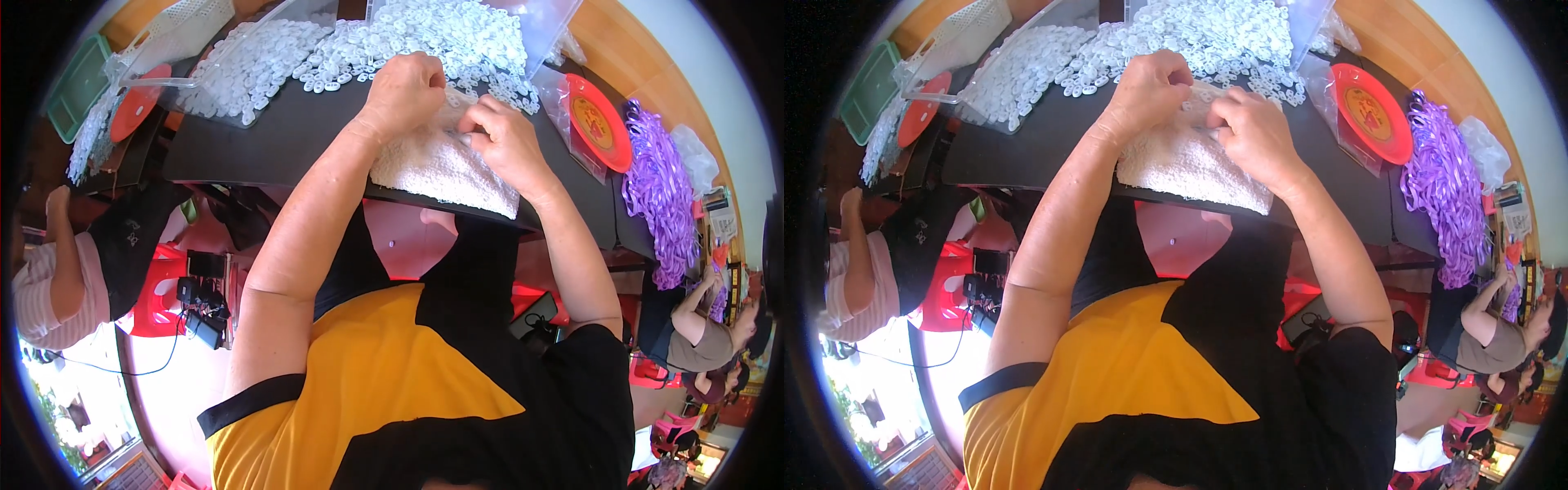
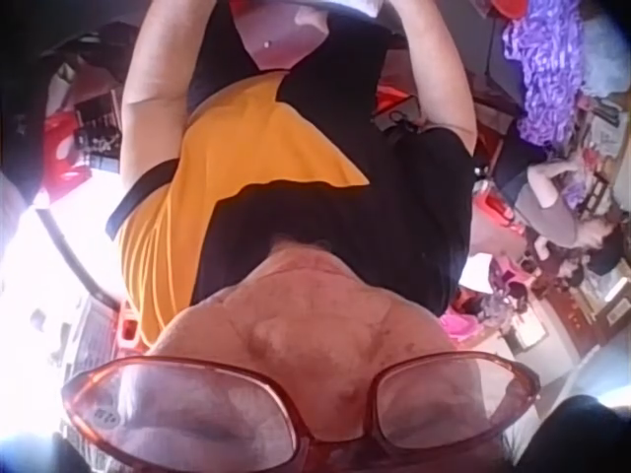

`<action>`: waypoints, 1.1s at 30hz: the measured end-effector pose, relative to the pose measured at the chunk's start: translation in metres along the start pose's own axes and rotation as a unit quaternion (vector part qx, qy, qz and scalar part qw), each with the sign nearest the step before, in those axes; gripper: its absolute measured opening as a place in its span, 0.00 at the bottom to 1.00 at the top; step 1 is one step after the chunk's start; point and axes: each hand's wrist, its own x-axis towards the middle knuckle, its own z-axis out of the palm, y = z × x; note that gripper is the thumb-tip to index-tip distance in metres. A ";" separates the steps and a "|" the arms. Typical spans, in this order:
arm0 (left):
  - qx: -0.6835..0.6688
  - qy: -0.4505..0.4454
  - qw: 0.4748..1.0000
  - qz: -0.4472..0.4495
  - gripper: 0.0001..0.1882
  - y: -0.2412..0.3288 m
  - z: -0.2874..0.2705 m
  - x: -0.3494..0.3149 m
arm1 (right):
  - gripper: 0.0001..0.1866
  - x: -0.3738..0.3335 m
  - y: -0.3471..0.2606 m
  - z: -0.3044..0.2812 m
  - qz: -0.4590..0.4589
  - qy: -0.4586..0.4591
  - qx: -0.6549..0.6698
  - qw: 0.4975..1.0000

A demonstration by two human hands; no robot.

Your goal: Packaging small white plastic fasteners into clear plastic bags.

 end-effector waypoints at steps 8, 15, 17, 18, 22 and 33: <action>-0.229 -0.129 0.961 -0.084 0.07 0.024 -0.019 -0.002 | 0.04 -0.001 -0.001 0.001 0.104 0.067 0.250 0.960; -0.287 -0.172 0.930 -0.155 0.08 0.026 -0.020 -0.004 | 0.05 0.002 -0.004 0.006 0.096 0.093 0.261 0.956; -0.278 -0.179 0.929 -0.165 0.08 0.028 -0.021 -0.004 | 0.05 0.002 -0.003 0.006 0.101 0.095 0.259 0.956; -0.269 -0.186 0.929 -0.175 0.08 0.029 -0.021 -0.003 | 0.05 0.001 -0.001 0.007 0.104 0.095 0.256 0.956; -0.288 -0.194 0.921 -0.178 0.08 0.027 -0.021 -0.004 | 0.06 0.001 -0.003 0.009 0.109 0.114 0.271 0.950; -0.340 -0.226 0.893 -0.190 0.07 0.024 -0.021 -0.002 | 0.08 0.001 -0.002 0.009 0.093 0.124 0.268 0.951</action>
